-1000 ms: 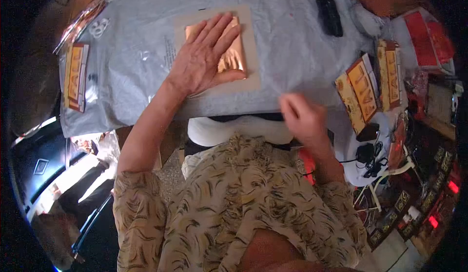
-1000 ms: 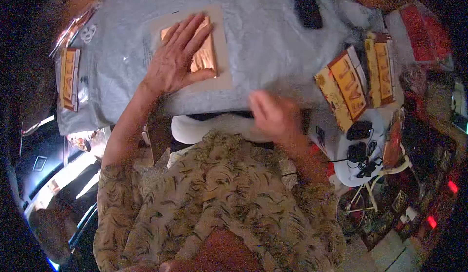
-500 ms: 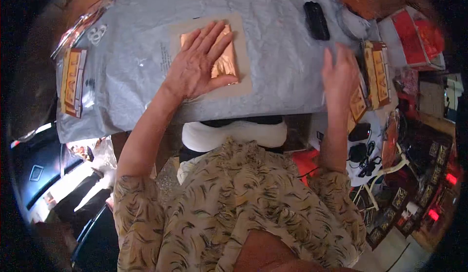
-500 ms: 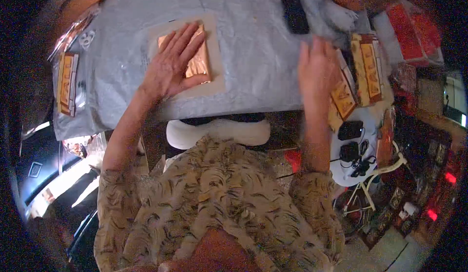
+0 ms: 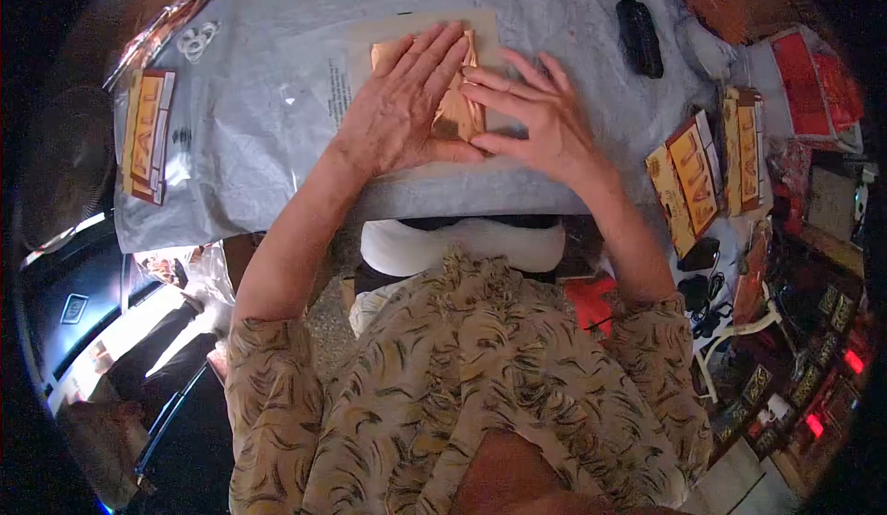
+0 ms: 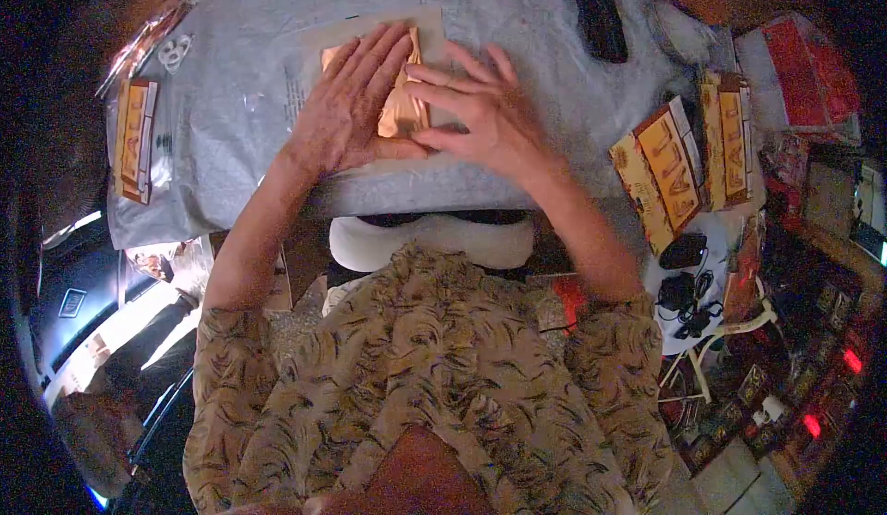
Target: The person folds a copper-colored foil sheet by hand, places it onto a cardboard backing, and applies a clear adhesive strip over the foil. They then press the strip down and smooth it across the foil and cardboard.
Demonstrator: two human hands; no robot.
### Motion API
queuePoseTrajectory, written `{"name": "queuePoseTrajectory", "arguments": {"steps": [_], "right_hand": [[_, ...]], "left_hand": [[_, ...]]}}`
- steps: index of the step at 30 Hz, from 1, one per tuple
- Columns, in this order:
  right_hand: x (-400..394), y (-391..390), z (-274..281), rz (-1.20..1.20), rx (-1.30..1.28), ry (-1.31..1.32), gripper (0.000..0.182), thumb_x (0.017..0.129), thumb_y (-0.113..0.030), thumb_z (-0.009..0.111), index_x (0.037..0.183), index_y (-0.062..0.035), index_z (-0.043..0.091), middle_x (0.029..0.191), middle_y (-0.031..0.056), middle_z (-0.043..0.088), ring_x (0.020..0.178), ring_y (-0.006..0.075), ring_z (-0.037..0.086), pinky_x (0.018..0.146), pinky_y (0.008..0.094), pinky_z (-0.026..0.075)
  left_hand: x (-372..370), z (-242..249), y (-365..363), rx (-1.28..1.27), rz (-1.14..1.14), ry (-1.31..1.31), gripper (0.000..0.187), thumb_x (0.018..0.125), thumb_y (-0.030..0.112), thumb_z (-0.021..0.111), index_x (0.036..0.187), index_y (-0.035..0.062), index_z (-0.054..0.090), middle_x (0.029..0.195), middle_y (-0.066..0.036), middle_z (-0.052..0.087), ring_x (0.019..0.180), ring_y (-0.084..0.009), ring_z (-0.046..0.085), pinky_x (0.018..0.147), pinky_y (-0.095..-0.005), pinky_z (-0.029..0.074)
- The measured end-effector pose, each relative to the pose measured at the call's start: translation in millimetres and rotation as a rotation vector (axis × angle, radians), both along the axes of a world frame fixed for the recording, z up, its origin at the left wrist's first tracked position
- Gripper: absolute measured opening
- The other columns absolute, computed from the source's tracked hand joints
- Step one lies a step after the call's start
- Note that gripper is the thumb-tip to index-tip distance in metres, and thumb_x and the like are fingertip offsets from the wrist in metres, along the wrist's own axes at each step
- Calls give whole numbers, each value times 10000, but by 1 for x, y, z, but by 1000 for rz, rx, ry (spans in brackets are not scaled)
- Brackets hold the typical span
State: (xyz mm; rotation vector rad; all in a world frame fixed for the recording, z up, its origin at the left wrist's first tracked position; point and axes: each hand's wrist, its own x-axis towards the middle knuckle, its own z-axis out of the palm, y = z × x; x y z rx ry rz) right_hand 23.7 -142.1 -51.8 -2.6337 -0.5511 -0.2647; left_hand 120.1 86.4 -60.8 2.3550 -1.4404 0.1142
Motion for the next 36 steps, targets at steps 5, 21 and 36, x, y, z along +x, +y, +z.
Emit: {"name": "queuePoseTrajectory", "arguments": {"steps": [5,21,36], "right_hand": [[4,-13,4,4,-52,55,764,723,-408,902,1422,-194,681,1537,-47,593,1531,311,400,1268,628,190],[33,12,-4,-148,-195,-62,639,928,-398,754,1460,-74,611,1570,49,550,1493,312,439,1249,613,211],[30,29,22,-580,434,279,338,930,-156,772,1145,82,669,943,119,733,871,256,724,789,378,575]], "left_hand": [[0,4,1,-2,2,23,1335,698,804,736,1613,-60,290,1691,-191,327,1581,-327,292,1303,-465,229],[1,4,3,-46,-7,50,1358,692,817,719,1618,-67,267,1693,-199,318,1584,-334,279,1300,-468,221],[-2,-2,11,-152,20,75,1355,703,794,743,1627,-61,243,1705,-215,290,1590,-361,268,1303,-468,220]]}}
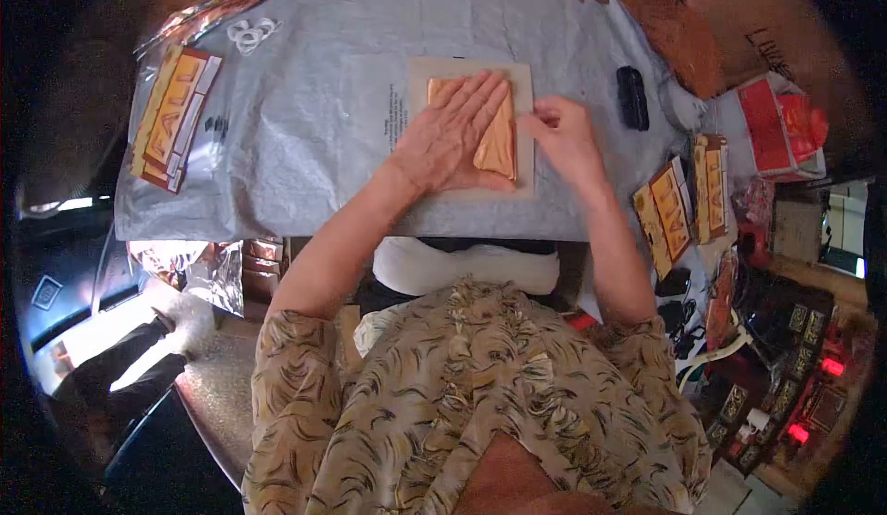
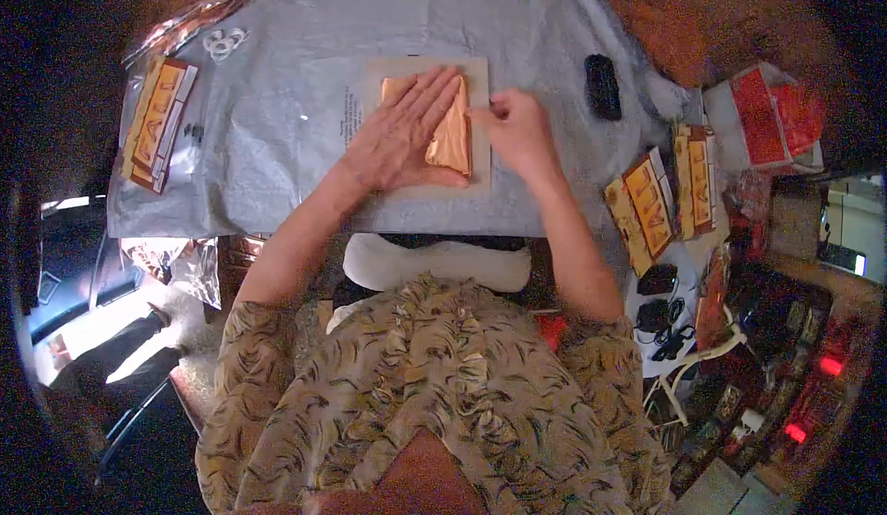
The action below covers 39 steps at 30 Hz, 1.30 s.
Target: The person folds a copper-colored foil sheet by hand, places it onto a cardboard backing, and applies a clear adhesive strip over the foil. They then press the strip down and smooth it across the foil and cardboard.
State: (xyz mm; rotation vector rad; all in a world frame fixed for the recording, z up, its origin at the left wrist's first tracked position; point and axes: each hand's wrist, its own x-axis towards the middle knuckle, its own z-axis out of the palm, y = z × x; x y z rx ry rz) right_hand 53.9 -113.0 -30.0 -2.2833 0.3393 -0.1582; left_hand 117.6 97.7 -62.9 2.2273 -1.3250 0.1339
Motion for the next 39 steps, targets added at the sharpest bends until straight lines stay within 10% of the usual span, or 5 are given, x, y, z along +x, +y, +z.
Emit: {"name": "queuePoseTrajectory", "arguments": {"steps": [4,18,30,36,39], "right_hand": [[1,-14,7,40,395,289,192,970,-216,763,922,-30,766,693,-30,635,577,39,537,507,223,407],[1,-18,-11,68,616,323,182,906,-217,823,890,-40,782,689,-10,684,502,60,523,450,237,382],[-10,-15,-8,-15,886,179,208,907,-243,819,871,-49,753,673,-34,643,500,42,499,469,229,342],[-14,5,19,-27,966,163,209,901,-240,822,925,-39,772,713,-26,676,526,43,532,487,218,366],[-20,9,14,-21,961,158,208,901,-227,821,965,-33,780,757,-16,705,551,43,562,497,216,388]], "left_hand": [[0,-7,0,-16,18,-87,1324,754,876,615,1618,-69,279,1687,-189,343,1583,-323,291,1306,-446,206],[10,0,7,-123,-58,-2,1196,840,720,717,1632,-49,255,1699,-216,303,1580,-385,281,1303,-477,218],[12,20,109,-1541,316,662,600,1145,408,371,1633,59,361,1700,-129,353,1583,-257,301,1308,-422,211],[-18,-38,112,-2391,-354,1501,696,1049,370,588,1647,114,341,1683,-137,375,1579,-323,301,1301,-503,248],[-25,-30,64,-2027,-277,1524,654,1070,360,554,1647,133,344,1665,-148,397,1551,-347,352,1282,-519,293]]}}
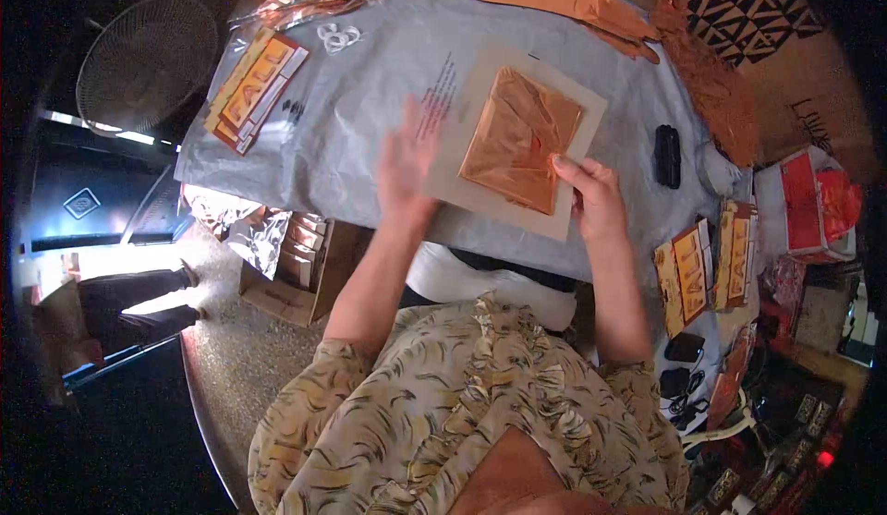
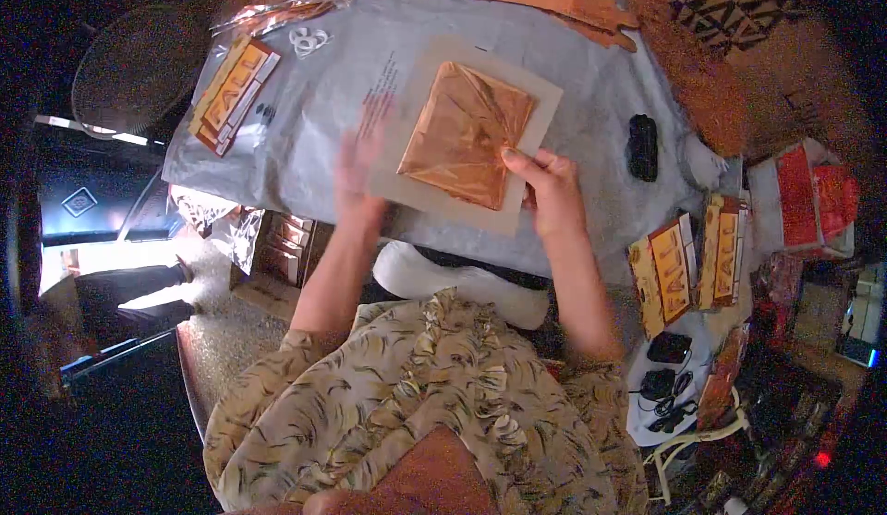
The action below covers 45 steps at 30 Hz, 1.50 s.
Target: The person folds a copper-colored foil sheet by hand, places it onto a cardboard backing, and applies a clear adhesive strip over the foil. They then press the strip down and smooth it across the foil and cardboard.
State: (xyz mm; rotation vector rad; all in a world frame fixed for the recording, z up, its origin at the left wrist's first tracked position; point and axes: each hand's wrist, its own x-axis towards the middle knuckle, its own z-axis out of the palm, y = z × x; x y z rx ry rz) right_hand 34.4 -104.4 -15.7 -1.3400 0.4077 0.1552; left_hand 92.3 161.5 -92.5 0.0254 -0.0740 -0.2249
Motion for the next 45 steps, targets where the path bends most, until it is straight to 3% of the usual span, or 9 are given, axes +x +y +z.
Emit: {"name": "queuePoseTrajectory", "arguments": {"steps": [4,6,10,12,15,23,34,39,45], "right_hand": [[-5,10,-9,6,-44,1,205,909,-202,812,1016,-30,782,828,-11,739,591,40,600,504,214,416],[-9,15,-12,18,-10,-5,211,915,-193,806,1033,-21,781,869,3,750,639,51,631,537,221,453],[-15,28,-3,-13,113,-81,250,930,-173,796,1090,17,774,981,51,769,798,108,706,673,264,554],[-14,31,-7,-16,86,-82,232,924,-191,807,1044,6,778,903,34,752,711,92,672,600,250,523],[-15,39,-2,-29,63,-86,227,922,-208,816,1001,2,780,835,24,741,634,85,650,535,241,506],[-15,37,-9,-15,30,-127,233,941,-209,806,995,16,781,879,37,760,719,99,688,632,266,559],[-14,37,-4,-51,99,-193,352,970,-83,733,1294,23,648,1171,102,745,1055,175,710,923,332,567],[-11,27,-12,-64,148,-126,346,948,-90,753,1268,15,674,1189,86,737,1059,179,702,958,328,544],[-7,26,-29,-128,86,-192,335,904,-102,797,1205,17,715,1158,70,741,1066,174,673,1005,338,491]], "left_hand": [[-15,52,-44,156,-188,225,583,1106,320,501,1638,134,351,1644,-141,424,1488,-341,450,1231,-510,395],[-23,70,-58,719,-195,88,533,1131,297,459,1626,127,356,1599,-128,474,1414,-308,535,1157,-480,496],[-23,33,-64,361,-256,-13,501,1131,275,464,1602,120,391,1553,-115,518,1366,-268,577,1101,-438,554],[-25,19,-63,85,-336,-196,465,1126,265,478,1561,107,440,1496,-107,567,1329,-256,602,1092,-423,559],[-38,17,-70,334,-209,-163,435,1121,254,491,1526,96,473,1450,-92,601,1285,-243,627,1071,-412,571],[-32,-21,-83,131,-359,-9,424,1123,282,482,1504,99,491,1449,-97,592,1272,-244,626,1061,-410,573],[-22,-20,-87,117,-318,31,477,1129,306,444,1572,128,438,1502,-101,564,1313,-259,608,1104,-438,545],[-28,34,-72,789,-157,-71,493,1126,323,435,1586,146,428,1541,-94,539,1347,-274,586,1151,-473,508],[-26,22,-81,275,-140,-18,507,1117,334,442,1577,123,432,1531,-114,545,1357,-286,579,1160,-468,497]]}}
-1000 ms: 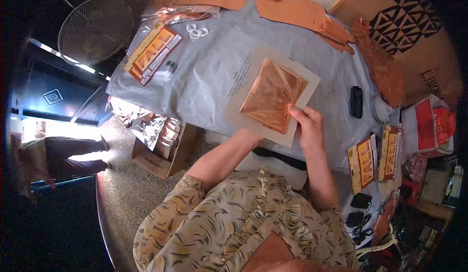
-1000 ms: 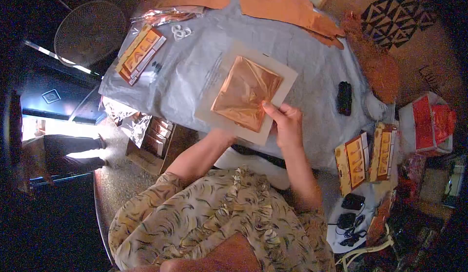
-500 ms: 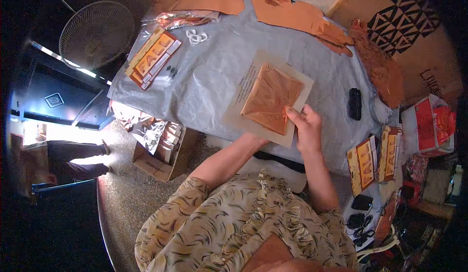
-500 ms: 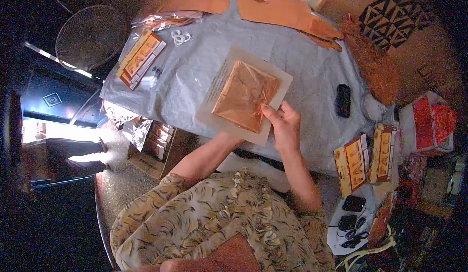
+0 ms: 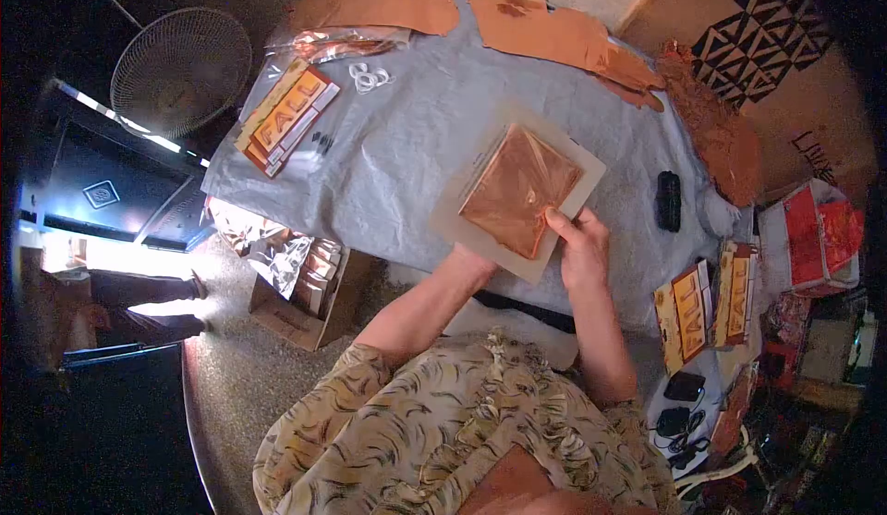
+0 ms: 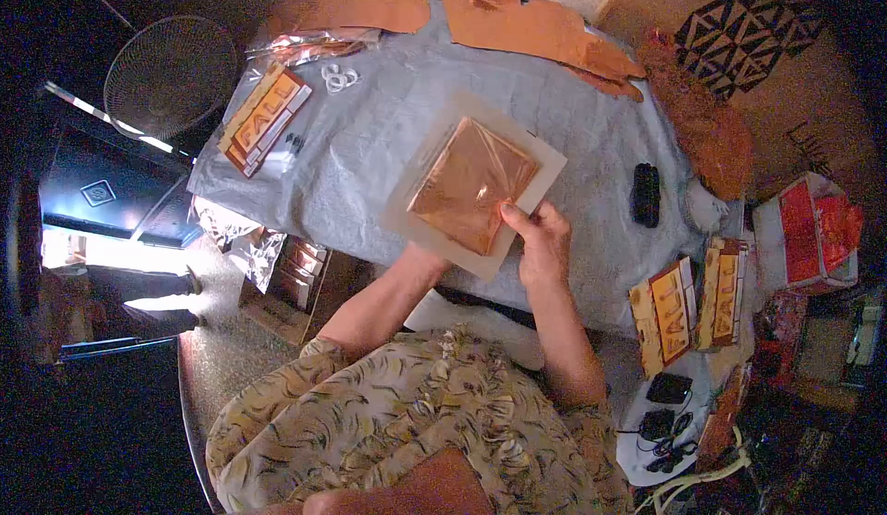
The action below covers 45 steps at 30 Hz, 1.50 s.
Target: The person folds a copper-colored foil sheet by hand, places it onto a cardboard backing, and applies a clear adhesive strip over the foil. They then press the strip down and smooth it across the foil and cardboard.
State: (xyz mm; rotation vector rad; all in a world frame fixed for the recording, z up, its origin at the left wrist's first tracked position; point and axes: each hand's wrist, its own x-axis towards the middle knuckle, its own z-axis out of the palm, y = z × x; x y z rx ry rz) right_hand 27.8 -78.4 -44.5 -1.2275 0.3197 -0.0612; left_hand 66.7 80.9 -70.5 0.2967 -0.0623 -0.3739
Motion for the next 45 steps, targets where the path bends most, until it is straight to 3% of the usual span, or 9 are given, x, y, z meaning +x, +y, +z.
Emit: {"name": "queuePoseTrajectory", "arguments": {"steps": [10,12,19,21,22,24,27,41,45], "right_hand": [[0,11,6,-57,-53,-61,312,896,-148,809,1151,20,744,1133,58,747,1054,144,659,1011,305,465],[-2,14,9,-55,-34,-45,312,894,-148,811,1150,18,747,1134,57,747,1053,142,658,1010,302,465],[0,21,16,-60,110,15,275,859,-143,851,1082,-11,761,1012,32,751,919,140,669,915,300,503],[0,17,17,-58,136,22,288,866,-139,845,1102,-3,752,1030,38,749,937,145,670,922,301,501],[0,15,18,-56,161,31,301,873,-134,839,1122,4,743,1049,43,747,955,150,671,929,302,500],[1,8,28,-49,231,31,313,881,-127,830,1144,10,731,1075,48,743,979,154,671,938,307,499],[0,-19,23,-44,285,20,353,902,-113,808,1207,22,693,1159,67,729,1057,167,669,978,327,498],[-20,-50,9,10,158,29,272,885,-21,762,1145,45,714,1136,94,747,1061,187,693,986,354,540],[-25,-50,13,-3,140,67,271,885,-25,771,1141,46,716,1118,88,751,1054,183,694,998,344,531]], "left_hand": [[-5,-6,-11,679,182,-405,494,1112,276,480,1574,110,418,1536,-112,530,1367,-270,558,1160,-445,493],[-2,-16,-13,33,-30,-31,492,1114,304,481,1563,107,434,1520,-106,546,1347,-250,573,1148,-421,503],[-14,-44,-23,-193,-201,-44,480,1102,279,530,1553,139,445,1514,-88,533,1366,-233,537,1149,-414,477],[-16,-47,-20,950,122,-628,490,1103,303,521,1552,123,450,1520,-95,540,1371,-258,547,1161,-427,471],[-20,-33,-17,951,121,-625,490,1103,303,521,1552,123,450,1520,-95,540,1371,-258,547,1161,-427,471],[-28,-9,-10,219,-131,102,510,1093,325,536,1542,94,462,1526,-120,542,1382,-280,548,1175,-450,462],[-9,-24,30,301,-143,178,541,1073,294,584,1537,44,460,1494,-121,577,1359,-242,576,1151,-404,470],[75,96,103,1277,-188,-1046,850,928,115,796,1657,126,359,1662,-47,432,1278,-151,542,1041,-312,487],[67,93,101,1211,-260,-931,846,899,137,838,1634,168,421,1668,-23,422,1160,-107,535,943,-267,532]]}}
